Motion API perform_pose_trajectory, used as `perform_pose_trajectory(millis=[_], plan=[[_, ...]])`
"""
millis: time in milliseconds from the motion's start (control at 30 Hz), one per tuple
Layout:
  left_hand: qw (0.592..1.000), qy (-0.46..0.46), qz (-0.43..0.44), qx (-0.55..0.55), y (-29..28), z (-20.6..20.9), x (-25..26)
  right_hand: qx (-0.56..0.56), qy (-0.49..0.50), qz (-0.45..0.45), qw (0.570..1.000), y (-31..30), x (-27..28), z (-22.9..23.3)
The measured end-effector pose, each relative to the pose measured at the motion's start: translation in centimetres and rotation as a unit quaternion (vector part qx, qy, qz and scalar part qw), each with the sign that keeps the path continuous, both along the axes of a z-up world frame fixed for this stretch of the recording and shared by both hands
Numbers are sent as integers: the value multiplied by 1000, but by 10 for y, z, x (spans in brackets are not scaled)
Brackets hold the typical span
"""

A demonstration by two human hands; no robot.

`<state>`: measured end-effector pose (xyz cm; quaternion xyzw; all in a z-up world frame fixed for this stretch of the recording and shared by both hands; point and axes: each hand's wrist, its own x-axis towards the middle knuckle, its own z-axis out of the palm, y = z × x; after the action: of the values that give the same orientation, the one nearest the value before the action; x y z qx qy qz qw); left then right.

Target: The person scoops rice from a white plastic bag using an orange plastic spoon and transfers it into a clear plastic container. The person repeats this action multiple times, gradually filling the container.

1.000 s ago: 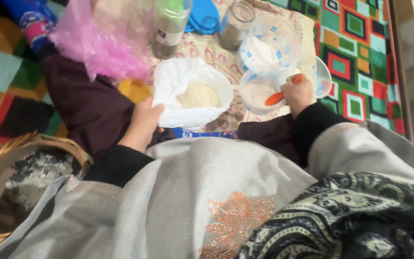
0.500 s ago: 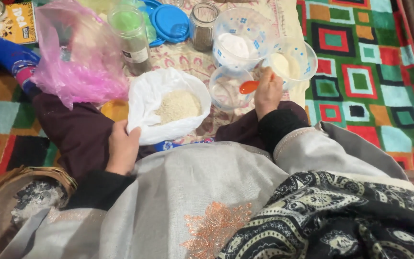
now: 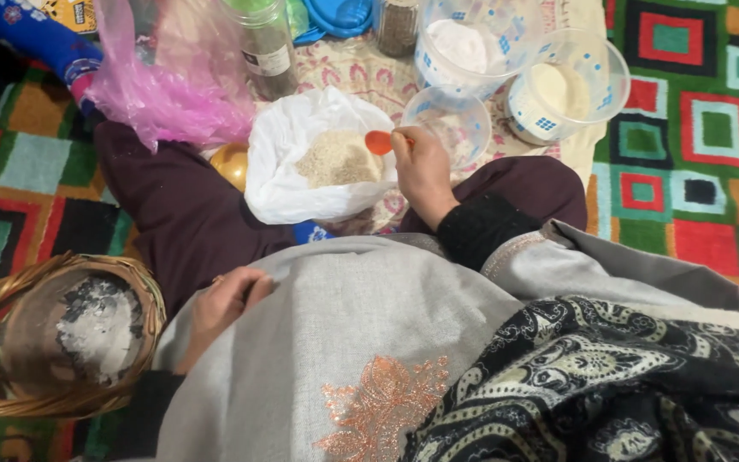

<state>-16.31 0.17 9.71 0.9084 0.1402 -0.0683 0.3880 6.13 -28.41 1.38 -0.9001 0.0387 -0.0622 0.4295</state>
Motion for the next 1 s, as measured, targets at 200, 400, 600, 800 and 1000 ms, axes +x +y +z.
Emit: perform_pose_trajectory(millis=[200, 400, 600, 800, 1000], plan=[[998, -66, -5, 6, 16, -45, 16, -148, -23, 33, 988, -9, -8, -10], [999, -54, -7, 3, 26, -60, 20, -38, 103, 47, 993, -9, 18, -71], [998, -59, -5, -27, 21, -45, 20, 163, 177, -27, 970, -1, -5, -23], [998, -50, 17, -35, 20, -50, 23, 370, 206, -101, 900, -8, -18, 1], [998, -38, 21, -44, 22, -54, 26, 460, 252, -98, 846, -20, -13, 1]])
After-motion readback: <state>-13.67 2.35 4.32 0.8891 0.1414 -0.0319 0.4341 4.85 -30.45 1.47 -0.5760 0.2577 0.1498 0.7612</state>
